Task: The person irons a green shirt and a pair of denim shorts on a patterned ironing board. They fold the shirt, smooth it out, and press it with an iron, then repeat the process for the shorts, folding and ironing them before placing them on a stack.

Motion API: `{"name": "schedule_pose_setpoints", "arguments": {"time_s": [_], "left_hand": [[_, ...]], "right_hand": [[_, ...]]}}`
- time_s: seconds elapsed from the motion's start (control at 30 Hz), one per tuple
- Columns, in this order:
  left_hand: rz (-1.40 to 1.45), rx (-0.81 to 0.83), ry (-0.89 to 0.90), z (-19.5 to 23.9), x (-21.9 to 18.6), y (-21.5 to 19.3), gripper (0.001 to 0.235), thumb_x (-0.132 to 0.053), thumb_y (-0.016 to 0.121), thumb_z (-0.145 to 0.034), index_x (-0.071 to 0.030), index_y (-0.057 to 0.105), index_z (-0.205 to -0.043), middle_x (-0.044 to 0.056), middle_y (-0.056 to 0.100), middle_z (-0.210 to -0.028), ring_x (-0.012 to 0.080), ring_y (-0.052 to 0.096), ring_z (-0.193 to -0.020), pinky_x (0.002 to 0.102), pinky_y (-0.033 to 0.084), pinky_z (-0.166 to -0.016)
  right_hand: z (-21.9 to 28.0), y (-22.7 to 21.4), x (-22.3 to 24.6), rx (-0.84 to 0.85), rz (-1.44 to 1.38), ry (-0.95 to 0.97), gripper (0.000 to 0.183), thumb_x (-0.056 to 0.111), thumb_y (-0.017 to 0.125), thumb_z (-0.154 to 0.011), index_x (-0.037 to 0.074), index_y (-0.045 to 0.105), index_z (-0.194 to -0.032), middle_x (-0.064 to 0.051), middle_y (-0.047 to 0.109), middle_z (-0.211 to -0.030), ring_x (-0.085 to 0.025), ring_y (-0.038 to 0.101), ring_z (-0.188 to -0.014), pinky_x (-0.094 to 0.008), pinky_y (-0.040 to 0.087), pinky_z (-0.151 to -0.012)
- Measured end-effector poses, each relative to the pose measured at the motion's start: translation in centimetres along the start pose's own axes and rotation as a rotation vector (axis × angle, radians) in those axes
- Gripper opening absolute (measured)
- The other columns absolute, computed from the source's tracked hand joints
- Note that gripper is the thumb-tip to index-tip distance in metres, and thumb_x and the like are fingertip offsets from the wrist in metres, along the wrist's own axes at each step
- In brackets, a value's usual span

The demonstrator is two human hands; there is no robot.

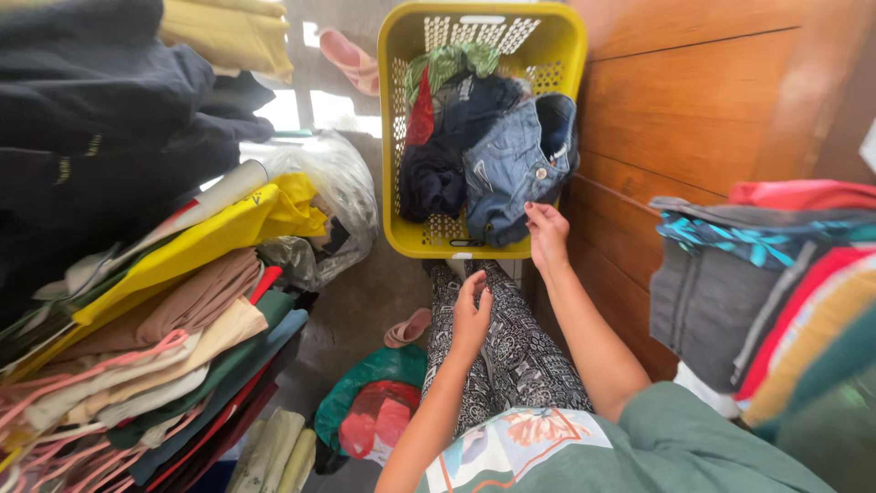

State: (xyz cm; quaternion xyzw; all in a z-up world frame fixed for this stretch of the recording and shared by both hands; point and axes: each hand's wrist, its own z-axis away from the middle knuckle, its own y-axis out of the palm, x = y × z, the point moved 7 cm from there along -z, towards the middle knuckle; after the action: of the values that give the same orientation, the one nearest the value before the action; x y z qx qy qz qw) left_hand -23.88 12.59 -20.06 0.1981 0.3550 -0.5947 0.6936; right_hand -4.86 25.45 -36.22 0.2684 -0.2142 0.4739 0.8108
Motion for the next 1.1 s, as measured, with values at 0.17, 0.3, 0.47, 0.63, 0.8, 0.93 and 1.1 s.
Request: {"name": "schedule_pose_setpoints", "arguments": {"time_s": [0.17,0.3,0.47,0.63,0.8,0.93,1.1], "left_hand": [[-0.068,-0.116,0.229,1.2,-7.1,-2.1,0.052,-0.022,0.058,-0.103,-0.002,0.044,-0.149,0.022,0.049,-0.149,0.0328,0.048,-0.139,0.041,0.036,-0.116],[0.027,-0.154,0.338,1.5,-12.5,-5.3,0.053,-0.025,0.05,-0.108,0.001,0.041,-0.152,0.02,0.042,-0.159,0.0322,0.038,-0.15,0.04,0.026,-0.123],[0.246,-0.105,0.473,-0.2,-18.7,-11.3,0.06,-0.023,0.048,-0.103,0.0,0.035,-0.156,0.018,0.042,-0.159,0.0273,0.039,-0.146,0.037,0.03,-0.12],[0.0,0.379,0.294,1.2,-19.6,-12.1,0.056,-0.019,0.064,-0.098,0.0,0.048,-0.149,0.012,0.063,-0.131,0.0198,0.059,-0.119,0.032,0.045,-0.104],[0.118,0.651,0.113,5.3,-16.4,-6.9,0.044,-0.019,0.073,-0.095,0.001,0.061,-0.133,0.004,0.071,-0.117,0.0121,0.066,-0.104,0.03,0.052,-0.093],[0.163,0.734,0.074,8.2,-14.6,-1.6,0.032,-0.021,0.065,-0.104,0.0,0.065,-0.129,0.001,0.072,-0.117,0.0085,0.064,-0.104,0.027,0.05,-0.094],[0.219,1.003,-0.033,13.9,-17.2,1.7,0.029,-0.015,0.065,-0.102,-0.001,0.067,-0.127,-0.001,0.072,-0.115,0.0088,0.063,-0.104,0.03,0.05,-0.094]], "right_hand": [[11.3,5.4,8.0,0.277,0.012,0.01,0.004,-0.001,0.071,-0.092,0.0,0.072,-0.096,-0.007,0.075,-0.096,-0.013,0.069,-0.088,-0.027,0.053,-0.084],[20.6,7.2,12.0,0.421,0.008,0.009,0.005,-0.002,0.071,-0.092,-0.001,0.073,-0.096,-0.009,0.075,-0.097,-0.015,0.07,-0.091,-0.028,0.054,-0.089],[30.7,8.3,16.0,0.657,0.004,0.003,0.003,-0.002,0.073,-0.09,0.0,0.075,-0.093,-0.007,0.074,-0.094,-0.015,0.069,-0.089,-0.029,0.053,-0.086],[38.4,7.8,16.9,0.761,0.043,-0.06,0.004,-0.001,0.077,-0.088,0.001,0.074,-0.087,-0.003,0.072,-0.097,-0.011,0.067,-0.09,-0.027,0.052,-0.085],[40.4,4.7,14.8,0.683,0.059,-0.104,0.004,0.001,0.079,-0.089,-0.002,0.076,-0.091,-0.005,0.072,-0.095,-0.012,0.067,-0.089,-0.027,0.053,-0.084],[40.7,0.8,13.7,0.561,0.061,-0.121,0.006,0.004,0.078,-0.087,-0.001,0.076,-0.092,-0.009,0.076,-0.093,-0.015,0.072,-0.088,-0.029,0.056,-0.084],[43.6,-4.6,15.9,0.436,0.108,-0.16,0.008,0.004,0.078,-0.084,0.001,0.075,-0.091,-0.009,0.077,-0.093,-0.015,0.073,-0.088,-0.03,0.058,-0.084]]}}
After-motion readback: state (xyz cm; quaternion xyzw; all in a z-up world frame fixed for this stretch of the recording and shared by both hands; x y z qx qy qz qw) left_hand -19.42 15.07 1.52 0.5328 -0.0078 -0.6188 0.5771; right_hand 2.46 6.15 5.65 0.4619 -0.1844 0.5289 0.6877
